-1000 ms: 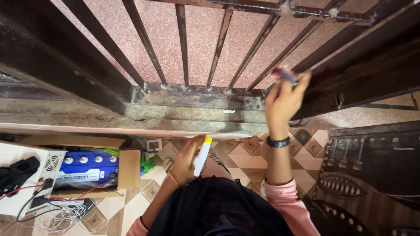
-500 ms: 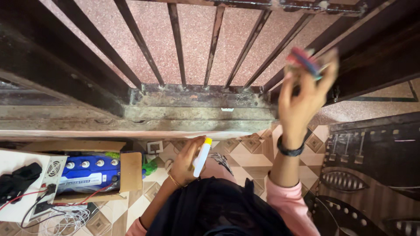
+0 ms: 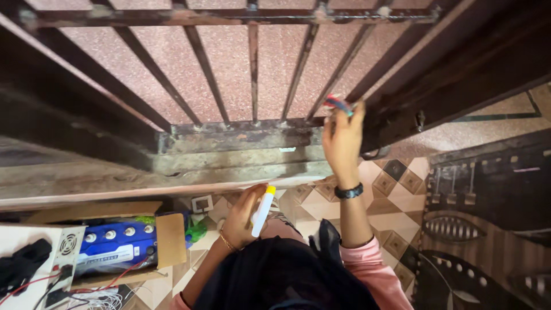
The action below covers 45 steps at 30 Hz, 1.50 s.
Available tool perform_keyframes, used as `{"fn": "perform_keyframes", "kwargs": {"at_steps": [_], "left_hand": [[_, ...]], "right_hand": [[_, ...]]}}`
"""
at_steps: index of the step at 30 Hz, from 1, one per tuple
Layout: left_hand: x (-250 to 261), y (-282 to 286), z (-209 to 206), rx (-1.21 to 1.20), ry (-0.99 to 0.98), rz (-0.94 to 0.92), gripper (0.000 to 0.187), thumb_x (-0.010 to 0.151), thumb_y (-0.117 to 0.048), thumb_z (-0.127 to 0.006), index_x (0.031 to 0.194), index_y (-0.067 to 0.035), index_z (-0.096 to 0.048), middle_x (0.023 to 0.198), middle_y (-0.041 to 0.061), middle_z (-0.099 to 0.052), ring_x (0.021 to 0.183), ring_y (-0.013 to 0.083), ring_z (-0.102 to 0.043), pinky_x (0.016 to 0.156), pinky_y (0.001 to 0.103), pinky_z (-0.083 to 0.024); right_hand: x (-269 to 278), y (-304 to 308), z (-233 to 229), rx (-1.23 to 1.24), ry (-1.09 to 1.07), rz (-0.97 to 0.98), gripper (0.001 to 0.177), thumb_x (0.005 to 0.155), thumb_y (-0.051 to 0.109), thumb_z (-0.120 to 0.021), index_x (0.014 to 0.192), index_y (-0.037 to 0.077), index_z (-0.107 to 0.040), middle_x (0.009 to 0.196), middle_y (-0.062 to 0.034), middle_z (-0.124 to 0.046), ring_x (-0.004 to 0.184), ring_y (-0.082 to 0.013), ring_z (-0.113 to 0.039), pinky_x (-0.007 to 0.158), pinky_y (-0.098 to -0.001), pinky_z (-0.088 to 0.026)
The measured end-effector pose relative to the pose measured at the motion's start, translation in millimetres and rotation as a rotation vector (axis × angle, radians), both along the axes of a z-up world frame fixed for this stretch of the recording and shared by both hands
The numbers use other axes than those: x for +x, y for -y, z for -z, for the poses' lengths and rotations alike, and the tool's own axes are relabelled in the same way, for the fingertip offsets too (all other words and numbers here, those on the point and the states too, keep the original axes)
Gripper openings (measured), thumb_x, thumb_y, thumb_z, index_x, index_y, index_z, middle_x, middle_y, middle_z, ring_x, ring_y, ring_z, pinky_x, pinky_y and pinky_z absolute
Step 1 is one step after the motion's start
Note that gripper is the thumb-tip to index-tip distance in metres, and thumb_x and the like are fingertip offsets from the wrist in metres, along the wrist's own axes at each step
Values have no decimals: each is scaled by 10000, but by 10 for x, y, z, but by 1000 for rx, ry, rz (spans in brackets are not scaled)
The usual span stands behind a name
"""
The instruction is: The person cleans a metal window grill by spraying liquid from a spray bottle onto the frame and wiping down the metal bars with a cloth.
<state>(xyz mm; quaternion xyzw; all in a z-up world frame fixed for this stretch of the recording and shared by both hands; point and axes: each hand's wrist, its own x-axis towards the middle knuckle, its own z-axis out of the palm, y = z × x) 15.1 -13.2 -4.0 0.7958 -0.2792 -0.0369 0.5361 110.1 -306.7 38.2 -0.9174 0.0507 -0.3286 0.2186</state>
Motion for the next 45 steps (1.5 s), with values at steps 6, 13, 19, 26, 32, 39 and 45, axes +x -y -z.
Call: {"fn": "perform_keyframes", "kwargs": {"at_steps": [6,13,19,26,32,39,45], "left_hand": [[33,153,84,24,27,42,692,778,-114,-697,1432,-11,-497,1455,221,-540,1314,417,-557,1064,441,-482],[96,292,129,46,72,37,639,834,-117,-681,1445,-36,-508,1468,184,-570,1328,395,-584,1082,426,-498],[160,318,64,36,-30,112,800,678,-187,-787,1395,-15,-475,1423,216,-512,1265,417,-538,998,434,-488],[106,240,163,30,17,20,772,728,-149,-747,1441,-32,-474,1464,194,-532,1333,408,-529,1079,438,-469],[46,137,109,16,14,-26,769,725,-137,-744,1437,-25,-475,1449,208,-530,1312,416,-537,1073,443,-463],[22,144,91,26,-18,-44,697,758,-125,-701,1423,-41,-507,1446,190,-562,1301,398,-570,1055,423,-504],[-4,126,95,50,43,-29,722,736,-93,-732,1416,-29,-497,1416,203,-561,1283,407,-568,1066,428,-482]], "right_hand": [[-261,65,-58,197,-275,-38,234,914,127,-724,1139,64,-730,1542,-283,-438,1159,-482,-657,973,-457,-550],[-164,56,-1292,-8,210,-77,292,992,14,-749,1274,84,-729,1675,-215,-269,1513,-427,-419,1239,-448,-434],[52,-62,-1245,-87,210,-21,437,1027,0,-707,1455,60,-637,1689,-249,-143,1581,-465,-277,1292,-438,-355],[40,-94,-596,15,145,-19,526,963,66,-711,1466,21,-563,1651,-331,-142,1503,-555,-331,1187,-487,-450],[-283,-53,-333,-5,-396,75,205,1010,278,-719,1198,198,-738,1394,-138,-662,962,-394,-759,817,-430,-609],[-200,-163,-1390,-65,254,-248,313,1066,167,-710,1360,115,-616,1378,-226,-580,1048,-388,-755,786,-397,-647],[300,-275,-1742,-205,144,-62,334,1052,172,-707,1367,85,-637,1353,-302,-535,826,-408,-714,676,-444,-597]]}}
